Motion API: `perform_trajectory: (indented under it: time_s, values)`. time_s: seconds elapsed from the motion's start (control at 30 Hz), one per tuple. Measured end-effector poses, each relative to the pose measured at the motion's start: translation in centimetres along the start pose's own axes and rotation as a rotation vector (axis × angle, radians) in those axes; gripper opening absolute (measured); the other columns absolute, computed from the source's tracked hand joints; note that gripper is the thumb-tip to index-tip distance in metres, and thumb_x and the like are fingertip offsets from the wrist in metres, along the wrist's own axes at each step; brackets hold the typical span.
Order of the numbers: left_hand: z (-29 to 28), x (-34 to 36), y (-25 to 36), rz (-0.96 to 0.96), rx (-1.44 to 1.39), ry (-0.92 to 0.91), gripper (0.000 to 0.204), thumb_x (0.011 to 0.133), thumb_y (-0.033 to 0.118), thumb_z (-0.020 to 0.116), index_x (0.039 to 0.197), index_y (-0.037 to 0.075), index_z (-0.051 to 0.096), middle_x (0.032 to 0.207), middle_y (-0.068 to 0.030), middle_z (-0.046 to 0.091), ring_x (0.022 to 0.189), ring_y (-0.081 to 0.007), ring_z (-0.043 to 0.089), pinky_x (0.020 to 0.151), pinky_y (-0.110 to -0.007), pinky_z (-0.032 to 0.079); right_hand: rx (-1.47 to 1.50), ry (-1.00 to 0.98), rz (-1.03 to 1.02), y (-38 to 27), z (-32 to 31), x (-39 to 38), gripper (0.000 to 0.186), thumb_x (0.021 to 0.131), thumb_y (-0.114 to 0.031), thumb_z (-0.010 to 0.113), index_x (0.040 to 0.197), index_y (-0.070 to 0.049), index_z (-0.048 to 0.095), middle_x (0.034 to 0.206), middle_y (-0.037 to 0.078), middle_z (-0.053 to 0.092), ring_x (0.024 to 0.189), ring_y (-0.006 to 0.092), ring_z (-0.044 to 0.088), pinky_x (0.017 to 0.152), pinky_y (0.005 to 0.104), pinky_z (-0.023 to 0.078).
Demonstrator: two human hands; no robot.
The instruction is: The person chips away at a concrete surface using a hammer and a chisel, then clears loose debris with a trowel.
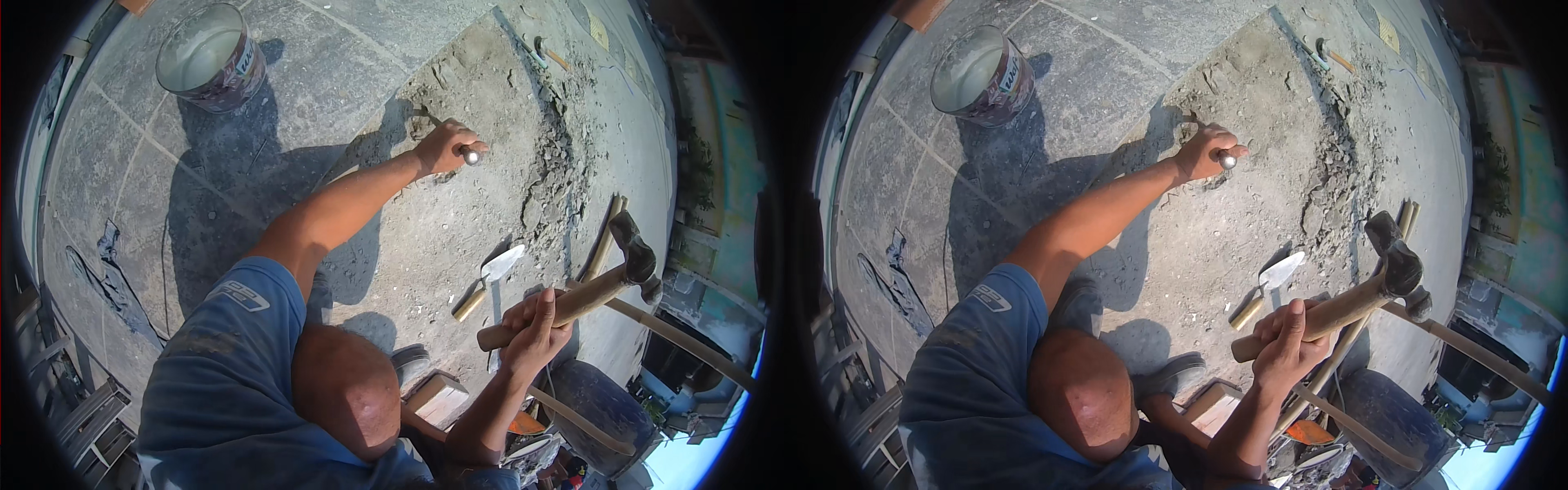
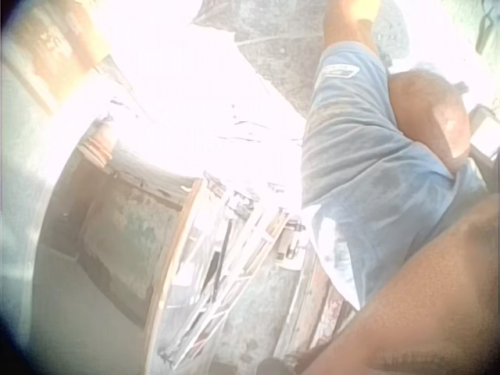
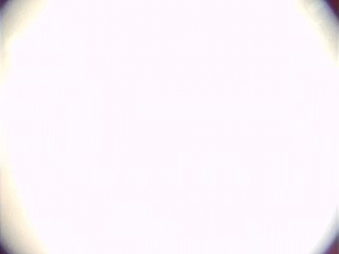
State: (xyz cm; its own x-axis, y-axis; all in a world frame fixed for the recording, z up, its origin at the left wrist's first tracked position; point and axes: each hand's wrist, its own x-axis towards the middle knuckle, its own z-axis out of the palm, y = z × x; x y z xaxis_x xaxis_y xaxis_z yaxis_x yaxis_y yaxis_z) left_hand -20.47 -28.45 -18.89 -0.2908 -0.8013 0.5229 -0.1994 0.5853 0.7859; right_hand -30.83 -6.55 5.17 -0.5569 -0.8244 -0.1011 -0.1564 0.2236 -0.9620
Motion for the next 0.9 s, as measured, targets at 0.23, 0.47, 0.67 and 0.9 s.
perform_trajectory:
  time_s: [0.23,0.47,0.67,0.9]
  values:
    - [-0.7,1.1,7.1,0.197,0.091,0.068,0.034,0.078,0.019,0.073,0.056,0.007,0.050,0.053,-0.0094,0.050,0.054,-0.0269,0.054,0.059,-0.039,0.043,0.054,0.033,0.001,-0.2,-1.1,-0.1,0.023,0.091,-0.019,0.062,0.084,-0.002,0.048,0.057,0.001,0.045,0.044,0.0068,0.041,0.040,0.0232,0.038]
    - [-4.0,-2.4,6.0,-0.028,0.191,0.077,0.036,0.086,0.025,0.065,0.058,0.004,0.055,0.053,-0.0136,0.056,0.050,-0.0303,0.057,0.050,-0.042,0.044,0.086,-0.091,-0.019,-0.1,0.5,-0.2,0.023,0.088,-0.018,0.065,0.089,-0.001,0.049,0.060,0.002,0.047,0.046,0.0076,0.042,0.043,0.0229,0.038]
    - [-4.6,-3.0,4.9,-0.119,0.216,0.017,0.036,0.087,0.027,0.064,0.061,0.004,0.055,0.053,-0.0138,0.055,0.049,-0.0314,0.056,0.049,-0.042,0.044,0.106,-0.064,-0.131,-2.6,1.4,-0.4,0.036,0.093,-0.032,0.057,0.090,0.002,0.047,0.062,0.003,0.046,0.045,0.0094,0.042,0.040,0.0233,0.037]
    - [-4.6,-2.9,4.9,-0.067,0.117,0.089,0.037,0.086,0.022,0.066,0.058,0.004,0.048,0.052,-0.0124,0.049,0.049,-0.0305,0.052,0.049,-0.042,0.041,0.352,-0.034,-0.500,0.4,4.5,-1.5,0.037,0.096,-0.050,0.042,0.094,-0.013,0.044,0.057,-0.002,0.034,0.043,0.0077,0.032,0.041,0.0252,0.036]
